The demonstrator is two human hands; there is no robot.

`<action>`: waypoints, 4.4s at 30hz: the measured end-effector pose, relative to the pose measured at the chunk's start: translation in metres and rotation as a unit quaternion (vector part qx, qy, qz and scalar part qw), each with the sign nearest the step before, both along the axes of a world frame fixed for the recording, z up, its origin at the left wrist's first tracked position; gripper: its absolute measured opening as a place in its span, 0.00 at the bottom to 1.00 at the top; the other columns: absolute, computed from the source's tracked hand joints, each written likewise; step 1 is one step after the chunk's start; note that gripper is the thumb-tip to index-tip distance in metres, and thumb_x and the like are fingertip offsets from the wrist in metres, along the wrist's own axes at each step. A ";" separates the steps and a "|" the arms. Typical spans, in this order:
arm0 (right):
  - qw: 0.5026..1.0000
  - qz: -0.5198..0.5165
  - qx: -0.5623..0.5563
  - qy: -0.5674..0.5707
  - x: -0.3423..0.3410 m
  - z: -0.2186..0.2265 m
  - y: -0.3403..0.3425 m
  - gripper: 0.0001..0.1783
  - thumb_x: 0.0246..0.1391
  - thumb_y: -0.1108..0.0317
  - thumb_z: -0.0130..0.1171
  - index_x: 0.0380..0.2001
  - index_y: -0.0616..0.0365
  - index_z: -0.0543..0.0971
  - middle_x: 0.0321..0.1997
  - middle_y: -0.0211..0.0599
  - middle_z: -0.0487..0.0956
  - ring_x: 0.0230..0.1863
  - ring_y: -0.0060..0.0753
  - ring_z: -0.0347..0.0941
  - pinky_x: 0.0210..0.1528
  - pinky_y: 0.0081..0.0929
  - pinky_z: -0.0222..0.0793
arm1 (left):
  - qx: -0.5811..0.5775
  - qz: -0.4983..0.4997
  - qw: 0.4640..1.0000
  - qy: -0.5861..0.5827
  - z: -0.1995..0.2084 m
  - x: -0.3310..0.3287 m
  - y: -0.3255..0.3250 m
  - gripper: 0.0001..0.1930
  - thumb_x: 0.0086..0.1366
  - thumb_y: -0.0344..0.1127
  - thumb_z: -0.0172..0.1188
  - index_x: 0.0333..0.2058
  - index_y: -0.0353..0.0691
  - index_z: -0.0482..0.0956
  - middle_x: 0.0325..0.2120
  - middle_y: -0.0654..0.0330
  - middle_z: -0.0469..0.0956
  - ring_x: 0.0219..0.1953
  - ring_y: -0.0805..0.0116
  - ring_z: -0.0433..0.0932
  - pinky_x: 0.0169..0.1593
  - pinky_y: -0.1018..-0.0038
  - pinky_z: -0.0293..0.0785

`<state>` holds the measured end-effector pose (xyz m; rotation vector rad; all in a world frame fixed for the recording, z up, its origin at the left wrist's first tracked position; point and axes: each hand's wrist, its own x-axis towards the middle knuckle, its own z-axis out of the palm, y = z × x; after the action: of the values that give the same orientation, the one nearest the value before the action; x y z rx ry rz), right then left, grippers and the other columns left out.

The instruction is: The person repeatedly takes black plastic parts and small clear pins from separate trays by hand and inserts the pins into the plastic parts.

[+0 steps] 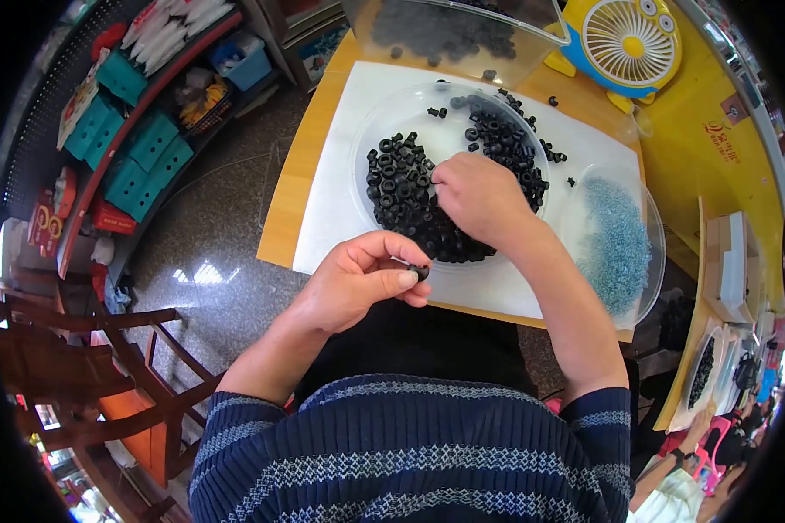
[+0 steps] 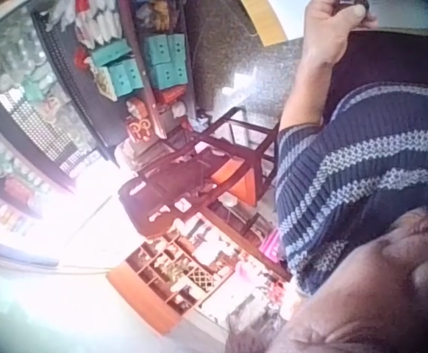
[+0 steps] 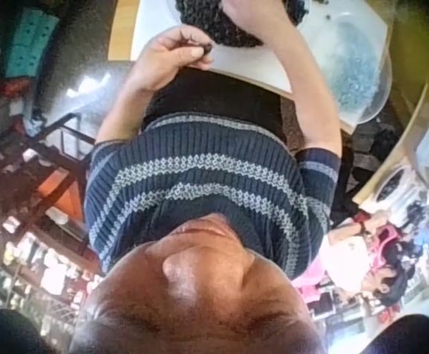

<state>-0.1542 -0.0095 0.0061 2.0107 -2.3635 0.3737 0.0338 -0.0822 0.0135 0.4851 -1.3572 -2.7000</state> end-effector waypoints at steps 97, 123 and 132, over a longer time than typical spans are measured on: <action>0.904 -0.067 -0.315 -0.282 0.048 -0.019 0.129 0.22 0.34 0.74 0.61 0.38 0.59 0.71 0.31 0.38 0.72 0.34 0.38 0.69 0.36 0.29 0.65 | -0.057 0.036 0.997 -0.034 -0.004 -0.052 0.079 0.14 0.54 0.22 0.52 0.41 0.35 0.64 0.32 0.58 0.72 0.33 0.73 0.72 0.37 0.77 0.73; 0.928 -0.010 -0.253 -0.274 0.042 -0.014 0.141 0.23 0.34 0.72 0.61 0.40 0.62 0.70 0.32 0.40 0.74 0.32 0.40 0.70 0.34 0.30 0.66 | -0.022 -0.018 0.997 -0.071 -0.003 -0.040 0.072 0.17 0.55 0.24 0.53 0.44 0.35 0.63 0.33 0.55 0.73 0.35 0.70 0.74 0.38 0.75 0.74; 0.934 -0.043 -0.324 -0.148 0.044 -0.024 0.136 0.26 0.26 0.74 0.63 0.37 0.61 0.71 0.25 0.33 0.73 0.28 0.35 0.70 0.31 0.27 0.65 | -0.006 0.010 0.998 -0.060 -0.005 -0.043 0.082 0.19 0.55 0.24 0.53 0.46 0.35 0.60 0.33 0.56 0.74 0.35 0.73 0.73 0.40 0.77 0.72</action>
<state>-0.1104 0.1268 -0.0181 1.6106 -2.0468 1.3261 -0.0093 0.0000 0.0089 0.6652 -1.3876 -2.6856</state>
